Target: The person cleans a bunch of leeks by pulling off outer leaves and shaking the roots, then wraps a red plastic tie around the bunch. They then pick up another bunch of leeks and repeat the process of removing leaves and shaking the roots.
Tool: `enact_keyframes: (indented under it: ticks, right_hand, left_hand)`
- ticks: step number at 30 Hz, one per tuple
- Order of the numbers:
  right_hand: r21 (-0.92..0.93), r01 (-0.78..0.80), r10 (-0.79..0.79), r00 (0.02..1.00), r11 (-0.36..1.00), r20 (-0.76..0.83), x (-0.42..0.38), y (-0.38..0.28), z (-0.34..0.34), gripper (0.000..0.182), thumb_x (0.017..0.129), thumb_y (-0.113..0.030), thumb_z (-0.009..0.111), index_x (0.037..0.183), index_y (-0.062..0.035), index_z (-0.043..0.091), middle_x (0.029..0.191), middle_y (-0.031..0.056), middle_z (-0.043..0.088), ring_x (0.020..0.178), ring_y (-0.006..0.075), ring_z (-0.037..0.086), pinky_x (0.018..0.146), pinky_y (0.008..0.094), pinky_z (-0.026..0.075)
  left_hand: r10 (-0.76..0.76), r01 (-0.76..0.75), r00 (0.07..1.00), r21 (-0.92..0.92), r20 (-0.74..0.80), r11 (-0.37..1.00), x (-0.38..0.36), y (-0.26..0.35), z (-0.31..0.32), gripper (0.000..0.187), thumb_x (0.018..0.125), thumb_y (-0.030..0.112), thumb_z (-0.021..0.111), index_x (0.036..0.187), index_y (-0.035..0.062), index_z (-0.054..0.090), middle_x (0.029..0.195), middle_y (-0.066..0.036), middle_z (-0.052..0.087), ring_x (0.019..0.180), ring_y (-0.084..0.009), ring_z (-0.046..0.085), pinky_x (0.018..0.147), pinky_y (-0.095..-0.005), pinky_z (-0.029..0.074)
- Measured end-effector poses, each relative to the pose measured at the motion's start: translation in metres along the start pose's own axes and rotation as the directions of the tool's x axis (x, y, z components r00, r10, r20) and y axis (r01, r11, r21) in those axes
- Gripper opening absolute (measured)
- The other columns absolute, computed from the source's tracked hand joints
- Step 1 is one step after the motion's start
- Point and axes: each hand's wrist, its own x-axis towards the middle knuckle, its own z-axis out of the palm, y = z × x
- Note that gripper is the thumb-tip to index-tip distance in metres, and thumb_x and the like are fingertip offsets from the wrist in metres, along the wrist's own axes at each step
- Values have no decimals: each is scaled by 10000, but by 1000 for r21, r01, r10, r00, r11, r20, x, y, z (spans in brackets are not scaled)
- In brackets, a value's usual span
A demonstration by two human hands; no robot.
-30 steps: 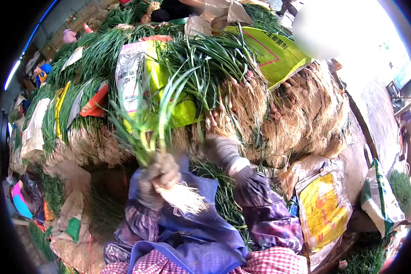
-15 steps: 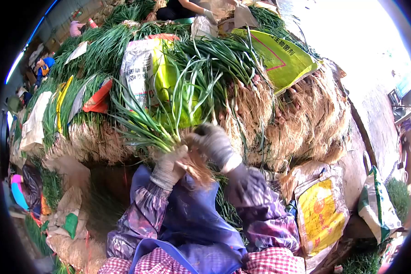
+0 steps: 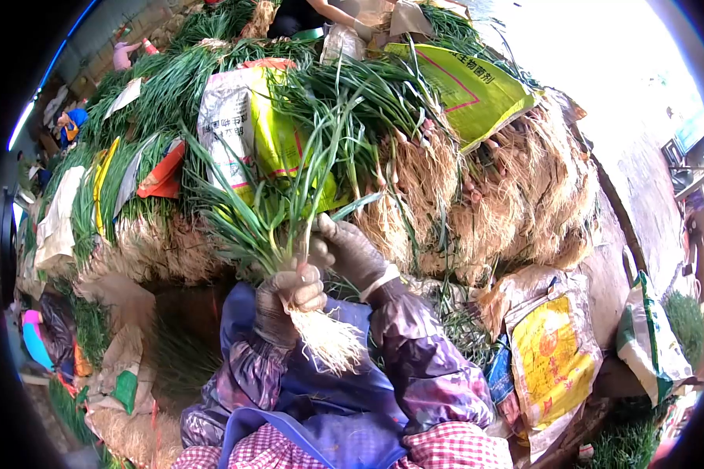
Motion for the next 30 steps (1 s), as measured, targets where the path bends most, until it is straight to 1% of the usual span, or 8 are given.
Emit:
enact_keyframes:
  ticks: [4, 7, 12, 14, 16, 22, 25, 30]
  right_hand:
    - [142, 169, -154, 981, 975, -116, 16, 9, 7, 196, 912, -246, 590, 879, -54, 612, 635, -35, 546, 498, 55, 439, 454, 185, 330]
    - [-658, 101, -480, 766, 746, -427, 0, 13, 31, 189, 856, -196, 666, 825, -12, 640, 628, -12, 581, 510, 50, 477, 459, 194, 371]
    - [-652, -285, -209, 793, 703, -572, -76, 19, -23, 214, 872, -212, 611, 944, -15, 651, 736, 58, 629, 561, 93, 547, 470, 202, 422]
    - [-759, -542, 152, 769, -361, -621, -86, -1, -33, 246, 866, -301, 605, 960, -80, 661, 765, 78, 640, 575, 145, 587, 502, 248, 466]
    - [-515, -220, 284, 628, -828, -725, -97, -6, -51, 282, 860, -389, 599, 990, -147, 662, 773, 82, 650, 597, 190, 622, 534, 304, 506]
    - [-664, -265, -450, 885, -700, 121, -11, -48, 31, 420, 805, -321, 658, 1165, -148, 528, 716, 46, 579, 627, 213, 567, 519, 341, 432]
    - [-744, -113, -167, 986, -659, -2, -6, -19, 0, 241, 868, -186, 522, 641, -134, 586, 553, 46, 567, 505, 153, 569, 450, 345, 439]
    - [-802, 143, 652, 672, -581, -352, -86, -3, -23, 308, 803, -412, 630, 971, -156, 665, 703, 103, 642, 634, 277, 644, 607, 400, 528]
  left_hand:
    - [47, -47, 999, 0, -5, 999, 0, -5, -2, 197, 791, 64, 554, 976, 3, 530, 768, -44, 507, 537, -102, 424, 522, -251, 383]
    - [141, -137, 989, 76, -44, 988, 3, 7, -16, 176, 791, 75, 573, 964, 41, 571, 840, -75, 557, 558, -136, 468, 518, -280, 409]
    - [238, -181, 951, 268, -198, 946, 1, 15, -27, 216, 792, 71, 629, 998, 79, 568, 881, -109, 617, 608, -185, 569, 527, -295, 478]
    - [190, -112, 958, 331, -215, 937, -3, 15, -31, 217, 781, 68, 649, 981, 91, 568, 882, -104, 621, 642, -191, 596, 559, -296, 509]
    - [250, -136, 947, 454, -201, 881, -1, 11, -26, 178, 789, 111, 639, 950, 74, 574, 831, -111, 625, 659, -190, 613, 555, -308, 513]
    - [259, -96, 935, 532, -242, 841, 1, 7, -24, 200, 782, 131, 672, 936, 51, 572, 784, -109, 618, 590, -184, 598, 508, -288, 513]
    - [318, -174, 932, 552, -176, 816, -1, 13, -27, 202, 772, 118, 675, 923, 37, 567, 782, -124, 618, 576, -193, 598, 486, -287, 509]
    - [286, -267, 958, 278, -28, 923, -11, 49, -27, 224, 808, 104, 637, 1006, 63, 541, 873, -100, 572, 651, -169, 593, 522, -270, 506]
